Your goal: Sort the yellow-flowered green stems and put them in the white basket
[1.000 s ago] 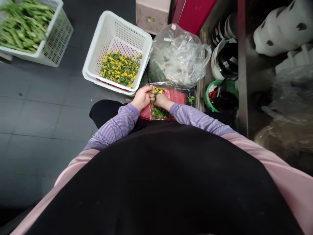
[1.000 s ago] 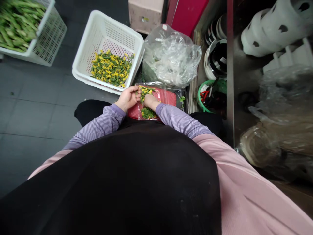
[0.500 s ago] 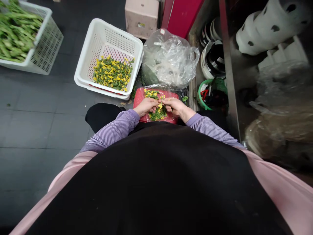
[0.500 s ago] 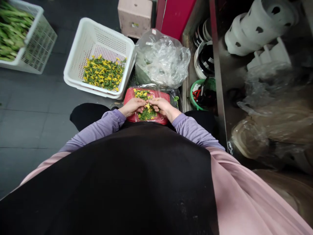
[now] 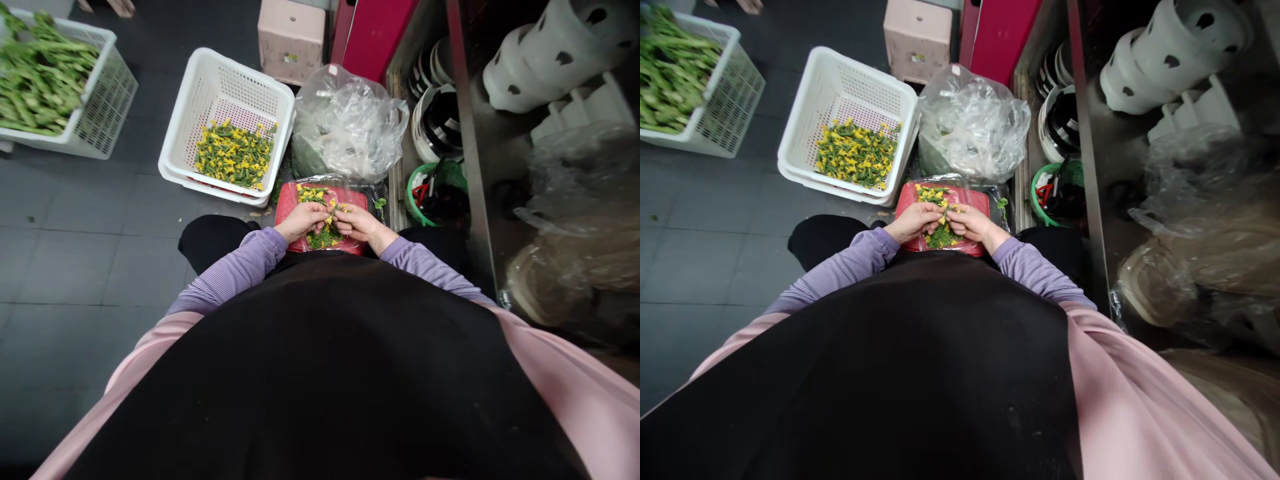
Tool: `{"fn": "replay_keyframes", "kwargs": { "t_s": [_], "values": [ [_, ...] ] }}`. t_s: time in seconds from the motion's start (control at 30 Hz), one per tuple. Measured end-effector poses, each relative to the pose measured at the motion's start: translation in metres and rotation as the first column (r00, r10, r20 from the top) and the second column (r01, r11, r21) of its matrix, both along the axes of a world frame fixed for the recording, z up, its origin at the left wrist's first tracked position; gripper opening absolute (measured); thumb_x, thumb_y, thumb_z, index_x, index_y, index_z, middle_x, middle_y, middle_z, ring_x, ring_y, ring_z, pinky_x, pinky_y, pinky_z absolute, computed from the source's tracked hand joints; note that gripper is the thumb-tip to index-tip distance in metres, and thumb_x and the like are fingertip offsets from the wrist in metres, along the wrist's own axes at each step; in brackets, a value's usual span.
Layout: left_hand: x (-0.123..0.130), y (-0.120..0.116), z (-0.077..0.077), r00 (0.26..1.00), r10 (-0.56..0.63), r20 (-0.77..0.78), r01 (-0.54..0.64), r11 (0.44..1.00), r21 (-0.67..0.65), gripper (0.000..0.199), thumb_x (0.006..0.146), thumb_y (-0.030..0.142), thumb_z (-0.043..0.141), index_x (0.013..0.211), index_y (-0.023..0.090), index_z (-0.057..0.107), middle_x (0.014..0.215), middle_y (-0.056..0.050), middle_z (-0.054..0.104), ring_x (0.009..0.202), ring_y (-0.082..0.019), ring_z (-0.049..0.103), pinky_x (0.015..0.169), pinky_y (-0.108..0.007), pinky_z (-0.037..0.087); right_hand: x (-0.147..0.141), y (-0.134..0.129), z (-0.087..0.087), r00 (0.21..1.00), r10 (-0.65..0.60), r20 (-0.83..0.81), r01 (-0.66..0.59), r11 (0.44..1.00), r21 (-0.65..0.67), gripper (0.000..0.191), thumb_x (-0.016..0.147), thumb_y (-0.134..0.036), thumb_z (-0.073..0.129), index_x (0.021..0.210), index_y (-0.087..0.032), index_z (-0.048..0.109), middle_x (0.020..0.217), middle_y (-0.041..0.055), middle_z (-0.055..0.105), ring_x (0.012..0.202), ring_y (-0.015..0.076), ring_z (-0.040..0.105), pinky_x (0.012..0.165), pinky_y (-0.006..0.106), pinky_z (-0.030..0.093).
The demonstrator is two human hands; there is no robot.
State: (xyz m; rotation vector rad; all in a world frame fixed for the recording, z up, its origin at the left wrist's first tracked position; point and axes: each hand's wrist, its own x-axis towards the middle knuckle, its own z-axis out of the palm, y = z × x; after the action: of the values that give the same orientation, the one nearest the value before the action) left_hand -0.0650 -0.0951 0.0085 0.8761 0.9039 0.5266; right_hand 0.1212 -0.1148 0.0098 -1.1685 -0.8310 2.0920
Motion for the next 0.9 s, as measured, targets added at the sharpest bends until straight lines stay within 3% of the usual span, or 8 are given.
{"fn": "replay_keyframes", "kwargs": {
  "t_s": [0.23,0.4,0.5,0.6,0.67,0.77,0.9],
  "values": [
    [-0.001,-0.001,0.0,0.998,-0.068,0.018,0.066,0.996,0.061,0.026,0.088,0.012,0.064,0.063,0.015,0.056,0.044,0.003,0.052,0.034,-0.005,0.045,0.04,-0.018,0.033,-0.006,-0.002,-0.008,0.998,-0.064,0.0,0.064,0.994,0.086,0.039,0.071,-0.041,0.086,0.087,-0.017,0.059,0.05,-0.0141,0.033,0.041,0.0024,0.018,0.041,0.018,0.014],
    [-0.001,0.0,-0.004,0.984,-0.087,-0.157,0.112,0.981,0.156,0.029,0.086,0.008,0.061,0.06,0.017,0.054,0.042,0.004,0.051,0.033,-0.006,0.044,0.039,-0.018,0.033,-0.01,-0.002,-0.006,0.94,-0.091,0.329,0.005,0.967,0.253,0.03,0.074,-0.041,0.081,0.081,-0.016,0.066,0.046,-0.0099,0.042,0.041,0.0058,0.031,0.043,0.021,0.021],
    [0.0,0.0,-0.005,0.96,-0.038,-0.279,0.083,0.985,0.15,0.029,0.087,0.009,0.06,0.06,0.018,0.052,0.042,0.004,0.051,0.033,-0.008,0.045,0.038,-0.018,0.034,-0.009,0.001,-0.007,0.84,-0.194,0.506,-0.03,0.916,0.4,0.021,0.076,-0.034,0.079,0.082,-0.015,0.073,0.059,-0.0046,0.058,0.052,0.008,0.044,0.05,0.022,0.032],
    [0.001,0.001,-0.007,0.961,-0.008,-0.276,0.039,0.993,0.107,0.029,0.088,0.011,0.059,0.061,0.017,0.053,0.045,0.003,0.054,0.034,-0.008,0.048,0.039,-0.018,0.036,-0.006,0.003,-0.012,0.754,-0.27,0.599,-0.103,0.852,0.514,0.013,0.079,-0.029,0.077,0.08,-0.016,0.076,0.078,0.0012,0.071,0.073,0.0136,0.061,0.069,0.025,0.045],
    [0.001,0.002,-0.009,0.978,0.026,-0.205,-0.008,0.996,0.087,0.021,0.087,0.008,0.059,0.068,0.016,0.055,0.051,0.003,0.058,0.037,-0.007,0.049,0.04,-0.016,0.037,-0.001,0.003,-0.017,0.702,-0.274,0.657,-0.194,0.815,0.547,0.008,0.081,-0.025,0.076,0.081,-0.017,0.078,0.084,0.0035,0.075,0.081,0.017,0.065,0.08,0.029,0.048],
    [0.0,0.003,-0.009,0.992,0.044,-0.12,-0.032,0.994,0.1,0.014,0.084,0.001,0.06,0.083,0.015,0.059,0.057,0.004,0.062,0.039,-0.005,0.049,0.042,-0.015,0.038,0.005,0.002,-0.022,0.64,-0.25,0.726,-0.325,0.768,0.551,0.009,0.083,-0.02,0.075,0.088,-0.018,0.082,0.088,0.0048,0.077,0.083,0.0198,0.068,0.083,0.032,0.049],
    [0.0,0.001,-0.002,0.979,-0.025,-0.203,0.058,0.985,0.159,0.017,0.087,0.001,0.058,0.075,0.013,0.061,0.05,0.006,0.056,0.038,-0.005,0.048,0.043,-0.016,0.038,0.009,0.001,-0.023,0.571,-0.255,0.781,-0.454,0.694,0.559,0.014,0.084,-0.014,0.075,0.095,-0.018,0.083,0.094,0.007,0.078,0.087,0.021,0.069,0.085,0.032,0.05]
  ]
}}
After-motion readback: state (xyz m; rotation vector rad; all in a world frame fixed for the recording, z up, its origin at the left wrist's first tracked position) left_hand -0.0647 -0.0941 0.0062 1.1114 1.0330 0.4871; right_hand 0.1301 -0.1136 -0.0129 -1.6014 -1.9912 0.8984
